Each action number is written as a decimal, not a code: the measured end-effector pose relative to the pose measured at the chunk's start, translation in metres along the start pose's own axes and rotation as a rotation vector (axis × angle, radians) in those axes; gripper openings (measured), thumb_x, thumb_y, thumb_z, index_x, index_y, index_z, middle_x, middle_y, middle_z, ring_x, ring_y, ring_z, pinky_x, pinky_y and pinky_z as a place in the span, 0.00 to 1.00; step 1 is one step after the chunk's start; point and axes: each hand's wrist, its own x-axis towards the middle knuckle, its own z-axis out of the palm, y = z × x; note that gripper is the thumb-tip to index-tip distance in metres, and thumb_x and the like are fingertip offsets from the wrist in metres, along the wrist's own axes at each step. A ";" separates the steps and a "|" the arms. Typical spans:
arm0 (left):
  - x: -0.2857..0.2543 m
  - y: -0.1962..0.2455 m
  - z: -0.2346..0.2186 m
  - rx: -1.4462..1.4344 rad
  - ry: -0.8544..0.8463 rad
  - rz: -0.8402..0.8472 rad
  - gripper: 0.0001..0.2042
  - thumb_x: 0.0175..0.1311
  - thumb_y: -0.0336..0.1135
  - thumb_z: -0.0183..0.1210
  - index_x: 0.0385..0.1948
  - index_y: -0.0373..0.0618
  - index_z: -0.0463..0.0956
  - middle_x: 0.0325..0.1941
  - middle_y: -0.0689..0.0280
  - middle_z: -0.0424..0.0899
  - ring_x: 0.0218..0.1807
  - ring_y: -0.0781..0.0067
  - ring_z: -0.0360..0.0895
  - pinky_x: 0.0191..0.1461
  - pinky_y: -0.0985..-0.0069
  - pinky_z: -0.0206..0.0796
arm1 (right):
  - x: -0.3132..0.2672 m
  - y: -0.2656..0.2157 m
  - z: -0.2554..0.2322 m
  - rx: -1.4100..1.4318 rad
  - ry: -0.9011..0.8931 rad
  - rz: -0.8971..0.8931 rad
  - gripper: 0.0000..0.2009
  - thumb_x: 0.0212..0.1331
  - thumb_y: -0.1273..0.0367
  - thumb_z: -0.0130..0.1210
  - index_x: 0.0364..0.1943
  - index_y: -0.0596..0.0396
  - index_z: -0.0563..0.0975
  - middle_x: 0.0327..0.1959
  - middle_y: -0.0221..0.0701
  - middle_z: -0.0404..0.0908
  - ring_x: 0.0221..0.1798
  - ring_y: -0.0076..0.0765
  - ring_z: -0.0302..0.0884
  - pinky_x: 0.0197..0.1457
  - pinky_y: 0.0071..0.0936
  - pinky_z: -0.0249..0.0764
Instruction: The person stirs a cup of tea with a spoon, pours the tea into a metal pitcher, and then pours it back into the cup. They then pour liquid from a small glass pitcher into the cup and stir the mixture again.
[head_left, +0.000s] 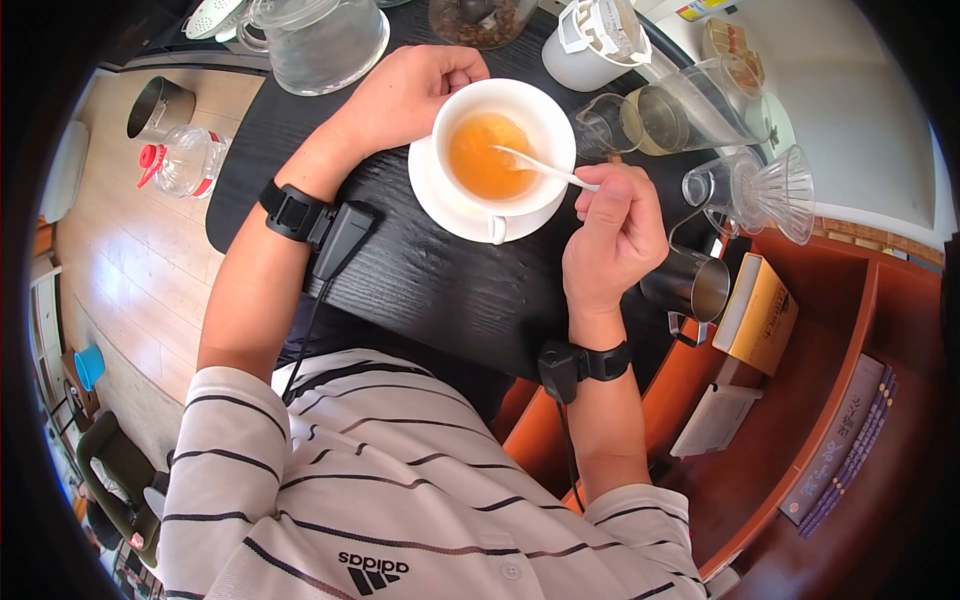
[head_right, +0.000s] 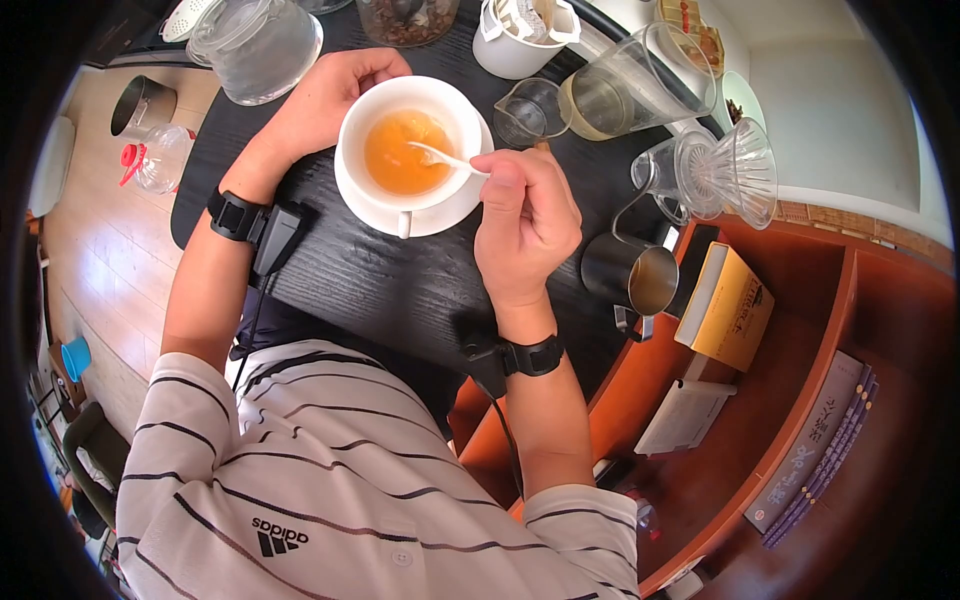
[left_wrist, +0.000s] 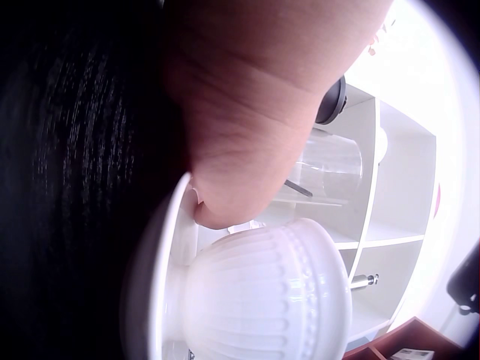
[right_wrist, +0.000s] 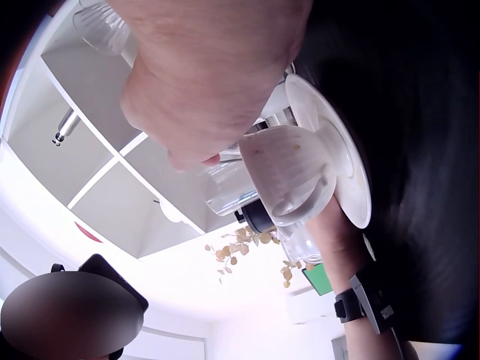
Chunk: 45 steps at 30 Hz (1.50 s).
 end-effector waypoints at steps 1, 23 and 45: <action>0.000 0.000 0.000 0.000 0.001 -0.001 0.09 0.67 0.31 0.69 0.44 0.38 0.82 0.35 0.72 0.87 0.38 0.88 0.79 0.43 0.83 0.73 | 0.000 0.000 0.000 0.000 0.000 0.000 0.07 0.74 0.72 0.62 0.41 0.62 0.88 0.30 0.28 0.81 0.29 0.18 0.73 0.31 0.19 0.64; 0.000 0.001 0.000 -0.017 -0.005 -0.001 0.09 0.67 0.31 0.69 0.44 0.37 0.82 0.35 0.72 0.87 0.38 0.88 0.79 0.43 0.82 0.74 | 0.002 0.000 0.005 -0.038 -0.025 -0.066 0.06 0.73 0.72 0.64 0.43 0.62 0.89 0.31 0.28 0.81 0.27 0.18 0.70 0.30 0.19 0.63; -0.001 0.002 -0.001 -0.022 -0.004 -0.004 0.09 0.68 0.31 0.69 0.44 0.38 0.82 0.35 0.73 0.87 0.38 0.88 0.79 0.42 0.83 0.73 | -0.001 0.000 0.002 0.011 -0.018 -0.027 0.07 0.74 0.71 0.63 0.40 0.62 0.87 0.32 0.29 0.82 0.28 0.19 0.71 0.30 0.19 0.63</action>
